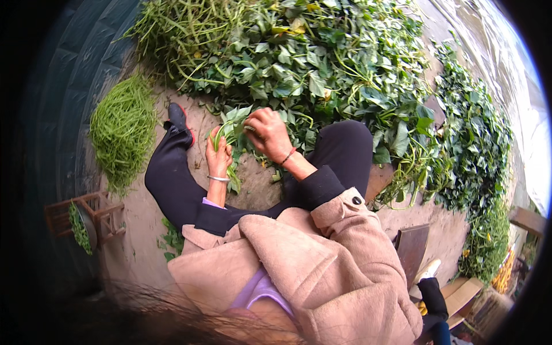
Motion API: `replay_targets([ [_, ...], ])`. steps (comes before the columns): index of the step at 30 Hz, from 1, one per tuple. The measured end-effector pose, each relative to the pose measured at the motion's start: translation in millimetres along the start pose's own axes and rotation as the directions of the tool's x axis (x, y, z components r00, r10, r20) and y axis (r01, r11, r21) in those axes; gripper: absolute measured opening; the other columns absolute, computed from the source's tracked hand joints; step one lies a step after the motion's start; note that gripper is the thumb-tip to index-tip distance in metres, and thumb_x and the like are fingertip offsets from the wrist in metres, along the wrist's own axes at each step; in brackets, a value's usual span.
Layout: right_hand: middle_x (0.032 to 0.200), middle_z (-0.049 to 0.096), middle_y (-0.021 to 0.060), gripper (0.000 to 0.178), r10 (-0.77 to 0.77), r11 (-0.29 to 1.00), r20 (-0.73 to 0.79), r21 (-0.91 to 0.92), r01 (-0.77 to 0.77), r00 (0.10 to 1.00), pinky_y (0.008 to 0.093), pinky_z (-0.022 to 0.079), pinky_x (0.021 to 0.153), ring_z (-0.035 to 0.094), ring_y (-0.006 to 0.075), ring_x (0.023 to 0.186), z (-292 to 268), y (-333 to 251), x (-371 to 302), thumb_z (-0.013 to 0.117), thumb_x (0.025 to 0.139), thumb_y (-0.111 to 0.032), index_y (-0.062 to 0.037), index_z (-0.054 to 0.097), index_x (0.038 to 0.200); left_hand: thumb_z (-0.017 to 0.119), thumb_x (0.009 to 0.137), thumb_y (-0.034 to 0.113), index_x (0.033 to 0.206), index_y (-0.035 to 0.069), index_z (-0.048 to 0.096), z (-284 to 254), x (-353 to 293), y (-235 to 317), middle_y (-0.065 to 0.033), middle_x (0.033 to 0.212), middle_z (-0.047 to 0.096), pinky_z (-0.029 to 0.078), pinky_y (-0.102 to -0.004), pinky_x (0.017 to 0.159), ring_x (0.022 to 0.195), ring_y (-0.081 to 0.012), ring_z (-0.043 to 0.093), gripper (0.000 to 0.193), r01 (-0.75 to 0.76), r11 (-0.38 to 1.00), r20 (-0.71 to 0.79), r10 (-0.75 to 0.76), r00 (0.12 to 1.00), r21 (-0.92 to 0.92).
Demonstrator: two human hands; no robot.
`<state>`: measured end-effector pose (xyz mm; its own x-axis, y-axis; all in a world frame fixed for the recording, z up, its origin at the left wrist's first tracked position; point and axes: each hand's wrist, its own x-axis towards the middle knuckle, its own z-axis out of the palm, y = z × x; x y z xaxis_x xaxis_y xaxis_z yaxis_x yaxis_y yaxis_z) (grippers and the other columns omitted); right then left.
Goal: The person sits on the ground and sorts a large pile of leafy green vegetables by hand, separating stems and leaves into smaller piles. The person handles the vegetables one at a time, placing sorted portions to the side.
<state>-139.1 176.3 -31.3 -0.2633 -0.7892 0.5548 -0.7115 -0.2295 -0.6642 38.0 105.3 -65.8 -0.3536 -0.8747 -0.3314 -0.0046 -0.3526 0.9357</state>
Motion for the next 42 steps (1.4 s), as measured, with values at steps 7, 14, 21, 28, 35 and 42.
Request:
replay_targets([
  [7,0.085,0.053,0.0023,0.015,-0.094,0.992,0.246,-0.062,0.113,0.965,0.036,0.038,0.069,0.05,0.0224,0.084,18,10,-19,0.068,0.069,-0.016,-0.0128,0.061,0.081,0.051,0.096,0.023,0.134,0.016,0.04,15,-6,-3,0.0049,0.06,0.044,0.023,-0.0167,0.037,0.043,-0.002,0.031,0.041,0.026,0.999,0.115,-0.029,0.993,0.023],
  [14,0.083,0.052,0.0057,0.015,0.031,0.998,0.252,0.041,-0.043,0.967,0.0371,0.04,0.07,0.052,0.0255,0.083,26,21,-31,0.068,0.074,-0.016,-0.0086,0.063,0.086,0.049,0.097,0.024,0.134,0.017,0.04,16,-6,-3,0.0044,0.066,0.046,0.023,-0.0152,0.036,0.045,-0.0008,0.035,0.038,0.025,0.999,0.125,-0.021,0.992,-0.032],
  [21,0.08,0.054,0.0093,0.012,0.121,0.976,0.331,0.132,-0.173,0.936,0.039,0.044,0.069,0.054,0.0303,0.081,31,26,-33,0.067,0.073,-0.014,-0.0072,0.062,0.082,0.053,0.095,0.016,0.131,0.016,0.043,11,-3,-8,0.0055,0.071,0.046,0.025,-0.0151,0.036,0.047,-0.0008,0.038,0.038,0.003,0.992,0.039,-0.007,0.999,0.123],
  [28,0.074,0.064,0.0066,0.014,0.703,0.495,0.233,0.518,-0.698,0.672,0.0292,0.048,0.064,0.059,0.0139,0.07,45,40,-34,0.06,0.077,-0.012,-0.001,0.067,0.083,0.056,0.093,0.014,0.132,0.015,0.042,15,-3,-6,0.0061,0.065,0.042,0.024,-0.0156,0.036,0.046,-0.0012,0.033,0.041,-0.048,0.999,0.043,0.047,0.998,0.016],
  [35,0.08,0.059,0.0027,0.013,0.453,0.635,0.316,0.543,-0.55,0.834,0.026,0.046,0.068,0.054,0.0106,0.073,20,31,-18,0.055,0.085,-0.004,-0.0022,0.059,0.098,0.058,0.093,0.023,0.133,0.015,0.041,2,2,-7,0.0047,0.061,0.042,0.024,-0.0165,0.036,0.043,-0.0014,0.032,0.044,0.02,0.999,0.01,-0.02,1.0,-0.047],
  [42,0.083,0.061,0.0119,0.019,0.2,0.923,0.453,0.211,-0.323,0.869,0.04,0.047,0.067,0.06,0.0317,0.077,31,30,-34,0.067,0.077,-0.019,-0.0034,0.065,0.089,0.057,0.093,0.022,0.132,0.014,0.041,4,3,-8,0.0042,0.061,0.042,0.024,-0.0171,0.036,0.043,-0.002,0.033,0.043,-0.003,0.996,-0.008,0.002,1.0,-0.094],
])
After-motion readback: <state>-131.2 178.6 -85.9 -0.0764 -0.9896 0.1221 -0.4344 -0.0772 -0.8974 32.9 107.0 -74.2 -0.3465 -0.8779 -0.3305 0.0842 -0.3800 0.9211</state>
